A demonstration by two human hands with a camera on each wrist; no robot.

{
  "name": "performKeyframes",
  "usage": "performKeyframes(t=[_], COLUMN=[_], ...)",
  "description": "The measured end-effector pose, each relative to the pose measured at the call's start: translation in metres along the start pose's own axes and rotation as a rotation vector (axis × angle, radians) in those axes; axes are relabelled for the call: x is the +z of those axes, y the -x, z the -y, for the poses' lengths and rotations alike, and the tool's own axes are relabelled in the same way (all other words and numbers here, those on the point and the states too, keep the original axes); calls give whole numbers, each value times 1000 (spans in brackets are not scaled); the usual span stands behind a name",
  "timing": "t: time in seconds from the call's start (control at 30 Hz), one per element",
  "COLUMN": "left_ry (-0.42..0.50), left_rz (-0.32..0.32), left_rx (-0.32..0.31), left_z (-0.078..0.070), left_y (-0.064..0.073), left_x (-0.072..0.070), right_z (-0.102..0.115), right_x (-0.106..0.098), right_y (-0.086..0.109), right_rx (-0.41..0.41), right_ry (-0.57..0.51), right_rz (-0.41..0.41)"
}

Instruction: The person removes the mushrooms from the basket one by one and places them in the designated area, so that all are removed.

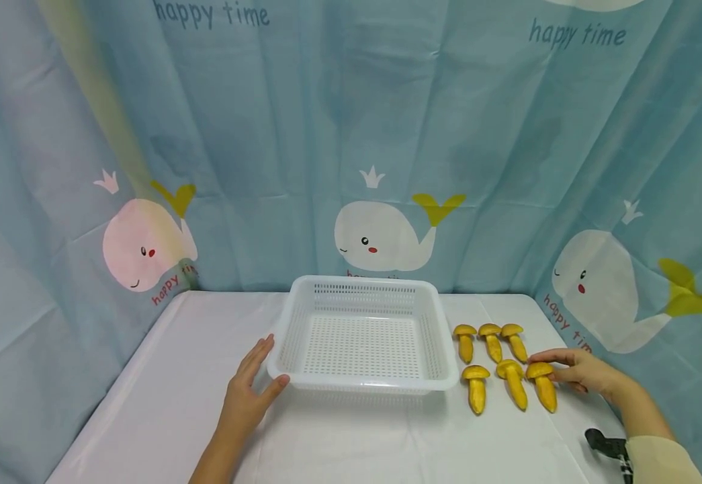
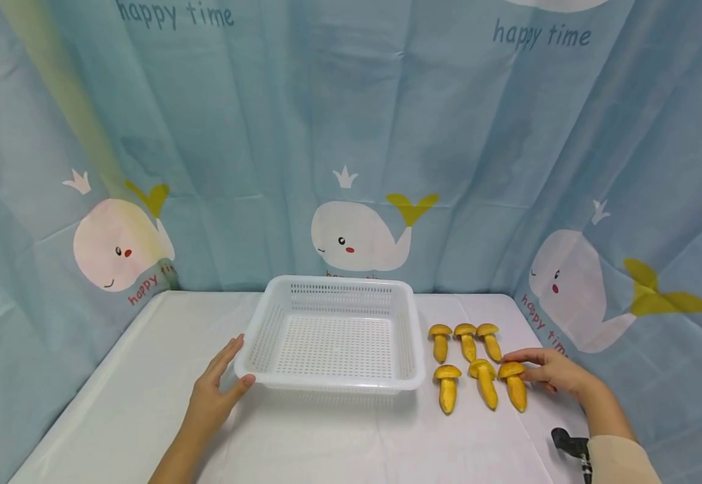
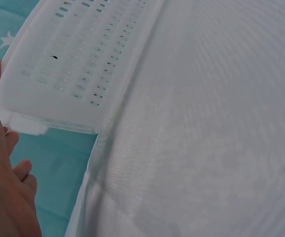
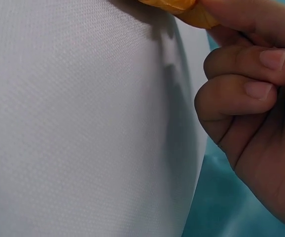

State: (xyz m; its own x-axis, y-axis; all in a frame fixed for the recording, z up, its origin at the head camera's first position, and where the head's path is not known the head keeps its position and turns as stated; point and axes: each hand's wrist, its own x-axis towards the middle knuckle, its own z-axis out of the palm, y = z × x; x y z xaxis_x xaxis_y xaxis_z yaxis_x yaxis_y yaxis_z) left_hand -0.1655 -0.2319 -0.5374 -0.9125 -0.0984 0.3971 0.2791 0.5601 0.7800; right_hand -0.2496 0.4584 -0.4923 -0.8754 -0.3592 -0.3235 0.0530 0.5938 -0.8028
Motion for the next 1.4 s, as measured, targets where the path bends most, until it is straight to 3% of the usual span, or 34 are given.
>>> performKeyframes(t=[0.8,1.07,1.4], left_ry=[3,8,8], left_rz=[5,11,-2], left_rx=[4,-9,14], left_z=[3,3,-1], left_y=[-2,0,-2], left_x=[0,0,0], right_z=[19,28,45], right_x=[8,16,29], right_y=[13,17,21], right_rx=[-42,-28,-78], right_ry=[31,24,30], right_rz=[-69,-141,-245])
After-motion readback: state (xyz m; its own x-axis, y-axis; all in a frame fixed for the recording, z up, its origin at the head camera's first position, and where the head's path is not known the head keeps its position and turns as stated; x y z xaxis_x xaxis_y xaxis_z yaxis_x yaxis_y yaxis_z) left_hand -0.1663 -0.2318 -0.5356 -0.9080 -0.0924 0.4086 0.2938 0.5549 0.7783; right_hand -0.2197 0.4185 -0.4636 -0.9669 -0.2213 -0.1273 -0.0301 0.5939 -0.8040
